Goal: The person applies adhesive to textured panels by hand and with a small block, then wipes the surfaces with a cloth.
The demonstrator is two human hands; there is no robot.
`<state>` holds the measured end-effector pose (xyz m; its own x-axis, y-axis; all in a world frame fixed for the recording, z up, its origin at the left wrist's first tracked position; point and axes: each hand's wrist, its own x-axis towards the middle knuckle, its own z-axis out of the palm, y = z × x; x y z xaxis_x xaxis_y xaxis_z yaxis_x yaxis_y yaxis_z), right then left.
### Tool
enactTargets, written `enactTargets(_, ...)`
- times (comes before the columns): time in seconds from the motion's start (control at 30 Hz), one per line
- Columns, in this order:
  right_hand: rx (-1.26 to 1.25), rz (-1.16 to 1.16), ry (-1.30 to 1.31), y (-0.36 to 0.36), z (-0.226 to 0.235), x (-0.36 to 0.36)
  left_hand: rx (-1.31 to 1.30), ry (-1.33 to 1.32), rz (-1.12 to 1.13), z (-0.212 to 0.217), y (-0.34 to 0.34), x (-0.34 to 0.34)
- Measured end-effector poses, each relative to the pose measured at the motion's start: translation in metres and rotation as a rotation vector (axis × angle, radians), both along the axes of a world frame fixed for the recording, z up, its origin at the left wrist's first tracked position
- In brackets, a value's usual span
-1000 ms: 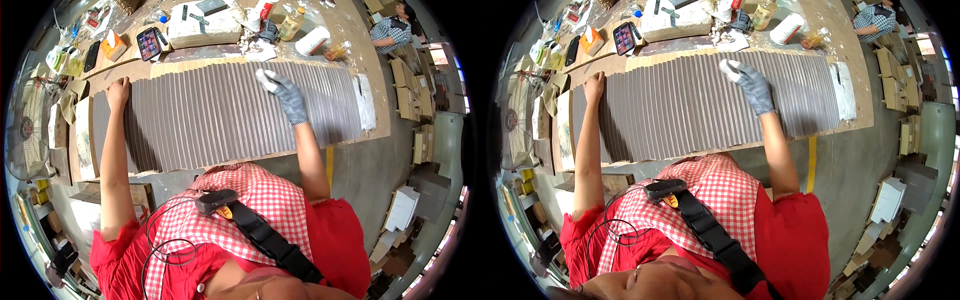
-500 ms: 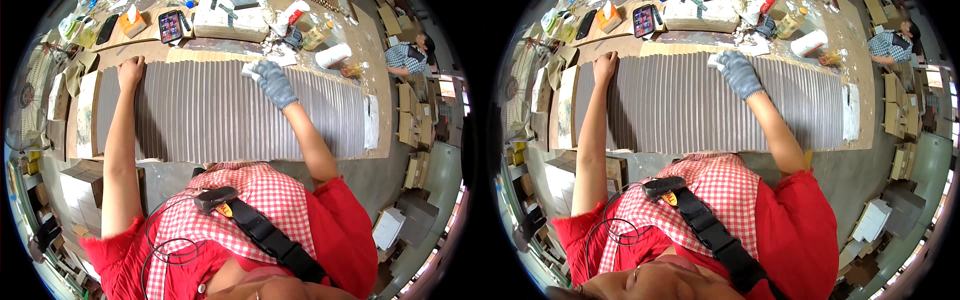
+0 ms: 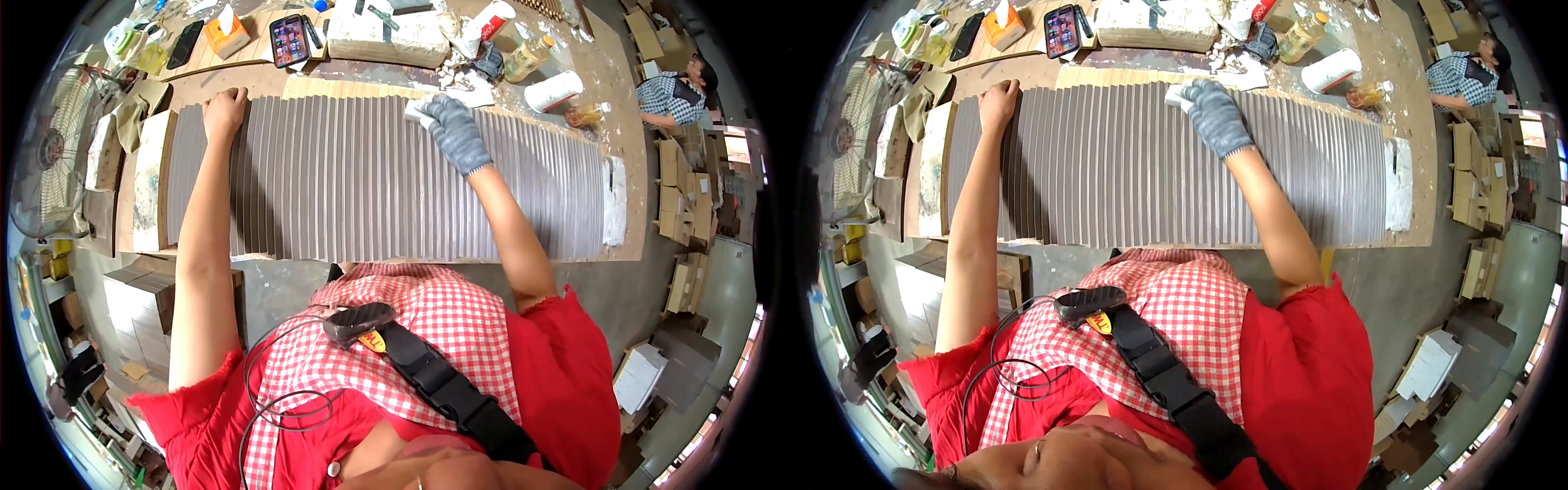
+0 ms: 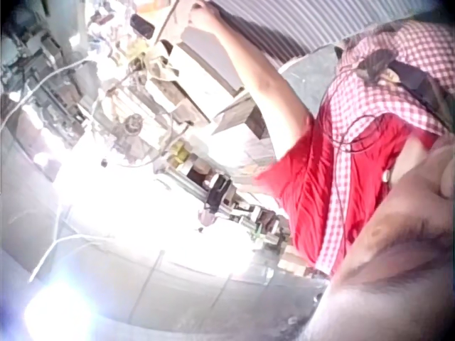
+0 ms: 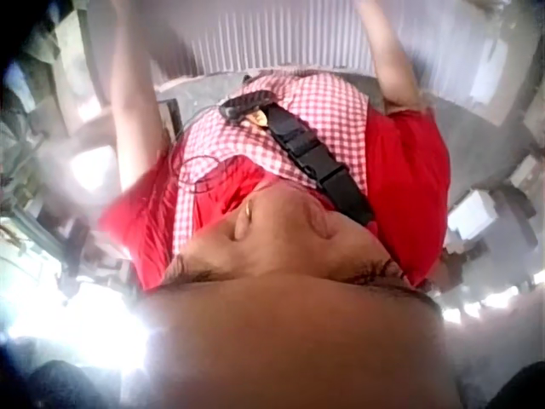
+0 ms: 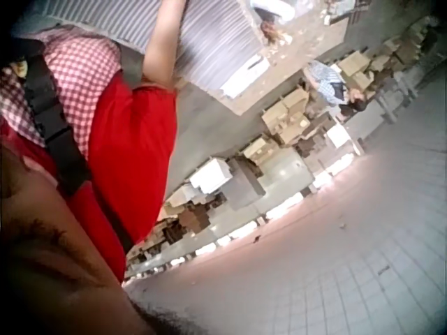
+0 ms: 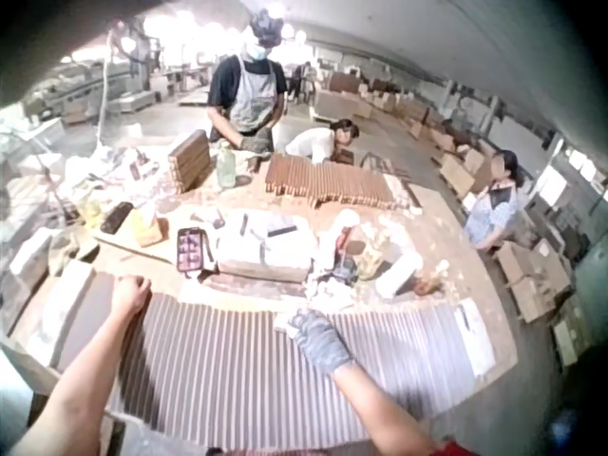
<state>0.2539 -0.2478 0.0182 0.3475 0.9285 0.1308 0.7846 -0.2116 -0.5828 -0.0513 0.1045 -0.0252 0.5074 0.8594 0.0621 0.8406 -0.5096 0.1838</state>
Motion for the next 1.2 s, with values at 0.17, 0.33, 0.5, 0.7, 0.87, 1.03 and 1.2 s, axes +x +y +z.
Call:
enactTargets(0.17, -0.093, 0.114, -0.023, -0.090, 0.022, -0.069, -0.014, -0.013, 0.020, -0.009, -0.004, -0.009)
enactTargets(0.33, 0.017, 0.178, 0.075, -0.124, 0.052, -0.088, -0.001, 0.012, 0.025, -0.002, -0.003, -0.001)
enactTargets(0.5, 0.072, -0.006, 0.348, -0.095, 0.028, -0.079, -0.014, 0.012, -0.001, -0.001, 0.003, 0.007)
enactTargets(0.7, -0.192, 0.216, -0.374, -0.168, 0.035, -0.124, -0.031, 0.054, 0.035, -0.003, 0.001, 0.001)
enactTargets(0.87, -0.097, 0.175, -0.093, -0.191, 0.029, -0.129, -0.010, 0.060, 0.007, -0.003, 0.001, 0.006)
enactTargets(1.03, 0.058, 0.043, -0.040, -0.152, 0.034, -0.124, -0.017, 0.058, -0.004, -0.002, 0.002, 0.007)
enactTargets(1.2, -0.070, 0.102, 0.114, -0.198, 0.033, -0.145, 0.030, 0.050, 0.004, -0.010, 0.006, 0.003)
